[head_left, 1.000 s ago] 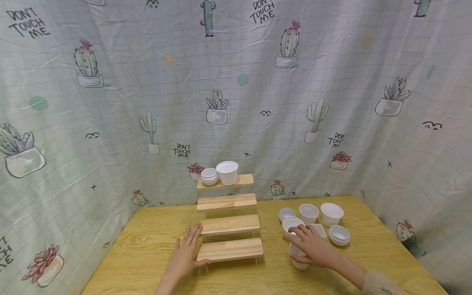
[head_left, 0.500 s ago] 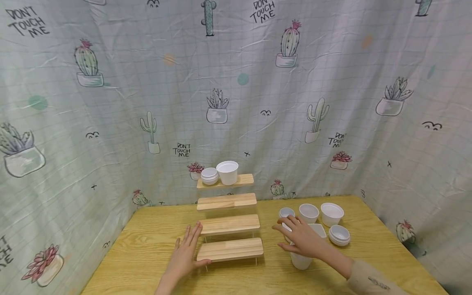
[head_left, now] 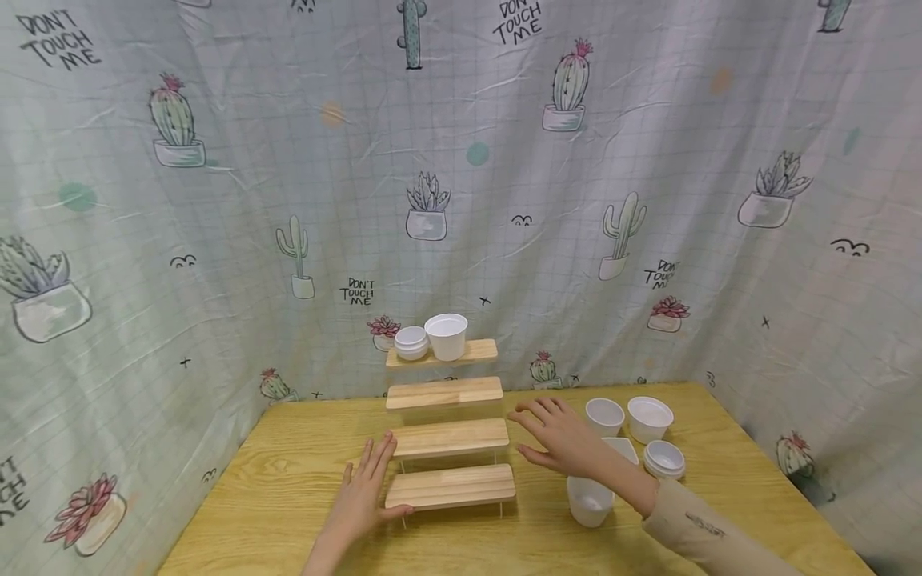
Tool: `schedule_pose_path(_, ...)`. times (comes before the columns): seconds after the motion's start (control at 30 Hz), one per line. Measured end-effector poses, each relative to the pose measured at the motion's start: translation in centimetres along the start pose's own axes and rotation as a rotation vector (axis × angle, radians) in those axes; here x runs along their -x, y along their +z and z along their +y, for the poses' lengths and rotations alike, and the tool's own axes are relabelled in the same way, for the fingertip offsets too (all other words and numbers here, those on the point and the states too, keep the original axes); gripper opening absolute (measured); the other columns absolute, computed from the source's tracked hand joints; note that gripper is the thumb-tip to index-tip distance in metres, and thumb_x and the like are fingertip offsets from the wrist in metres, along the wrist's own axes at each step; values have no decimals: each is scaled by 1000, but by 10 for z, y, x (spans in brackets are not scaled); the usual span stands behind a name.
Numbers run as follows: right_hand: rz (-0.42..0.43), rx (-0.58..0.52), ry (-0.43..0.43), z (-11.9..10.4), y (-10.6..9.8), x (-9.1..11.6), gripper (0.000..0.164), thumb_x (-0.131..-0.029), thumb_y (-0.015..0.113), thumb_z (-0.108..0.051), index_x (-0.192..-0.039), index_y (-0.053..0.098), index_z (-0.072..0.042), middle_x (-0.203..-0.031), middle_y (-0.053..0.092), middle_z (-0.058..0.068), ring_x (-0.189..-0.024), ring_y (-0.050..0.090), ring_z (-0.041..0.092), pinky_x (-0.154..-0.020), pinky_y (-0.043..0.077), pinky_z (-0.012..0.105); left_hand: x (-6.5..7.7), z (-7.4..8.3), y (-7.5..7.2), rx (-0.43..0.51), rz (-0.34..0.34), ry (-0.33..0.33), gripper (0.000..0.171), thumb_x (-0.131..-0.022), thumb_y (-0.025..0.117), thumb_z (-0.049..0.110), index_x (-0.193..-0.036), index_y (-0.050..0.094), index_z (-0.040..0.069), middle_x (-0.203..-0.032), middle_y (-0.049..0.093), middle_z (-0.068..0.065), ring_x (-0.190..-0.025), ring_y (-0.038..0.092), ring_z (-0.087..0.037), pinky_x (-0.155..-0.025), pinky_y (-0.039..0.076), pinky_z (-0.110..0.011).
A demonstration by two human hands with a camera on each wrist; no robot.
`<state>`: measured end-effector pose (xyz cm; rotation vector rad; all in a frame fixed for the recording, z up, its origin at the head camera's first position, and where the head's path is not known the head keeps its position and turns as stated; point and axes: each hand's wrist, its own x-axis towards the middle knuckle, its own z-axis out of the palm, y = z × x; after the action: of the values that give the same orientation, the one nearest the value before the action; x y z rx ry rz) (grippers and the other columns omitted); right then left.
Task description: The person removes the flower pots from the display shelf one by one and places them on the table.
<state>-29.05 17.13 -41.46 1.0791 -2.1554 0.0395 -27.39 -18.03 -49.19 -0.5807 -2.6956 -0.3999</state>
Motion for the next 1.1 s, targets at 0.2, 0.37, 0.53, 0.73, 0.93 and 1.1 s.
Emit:
schedule_pose_path(0.2, 33, -1, -9, 0, -2, -20, 44, -77, 66, -32, -116, 55, -15, -107, 56, 2, -94, 51, 20, -77, 44, 38, 0, -1, 1, -6, -7, -6, 109, -58, 68, 62, -143, 19, 14, -150, 17, -2, -133, 21, -38, -94, 28, -68)
schedule_pose_path(0.37, 57, -20, 11, 3, -2, -38, 41, -81, 61, -32, -116, 55, -14, -108, 56, 4, -92, 50, 20, -73, 42, 37, 0, -1, 1, -9, 3, -2, 109, -58, 68, 62, -143, 20, 14, -149, 20, -5, -133, 22, -38, -94, 29, -68)
schedule_pose_path(0.53, 78, -16, 19, 6, -2, -56, 38, -85, 56, -35, -117, 54, -13, -109, 56, 6, -93, 50, 21, -73, 41, 36, 0, -1, 2, -6, -4, -10, 109, -58, 69, 61, -143, 19, 14, -150, 17, -2, -134, 21, -38, -95, 28, -68)
schedule_pose_path(0.73, 88, -22, 57, 8, -2, -78, 39, -82, 61, -32, -115, 56, -13, -109, 56, 6, -93, 50, 21, -76, 41, 38, 0, 0, 0, -10, -13, -13, 109, -58, 67, 63, -143, 19, 14, -151, 16, -1, -134, 20, -37, -95, 28, -68)
schedule_pose_path(0.93, 78, -51, 135, 12, 2, -98, 38, -84, 59, -32, -117, 55, -14, -110, 55, 5, -95, 50, 22, -74, 43, 40, 0, 0, 0, -14, -6, -4, 108, -58, 67, 62, -143, 21, 13, -150, 18, -3, -134, 21, -38, -94, 28, -68)
schedule_pose_path(1.1, 94, -36, 164, 18, 5, -115, 42, -80, 65, -30, -117, 56, -14, -112, 55, 7, -98, 50, 25, -74, 44, 42, 0, -1, 1, -8, 14, 9, 108, -57, 68, 60, -142, 22, 12, -150, 18, -3, -132, 23, -40, -92, 28, -70)
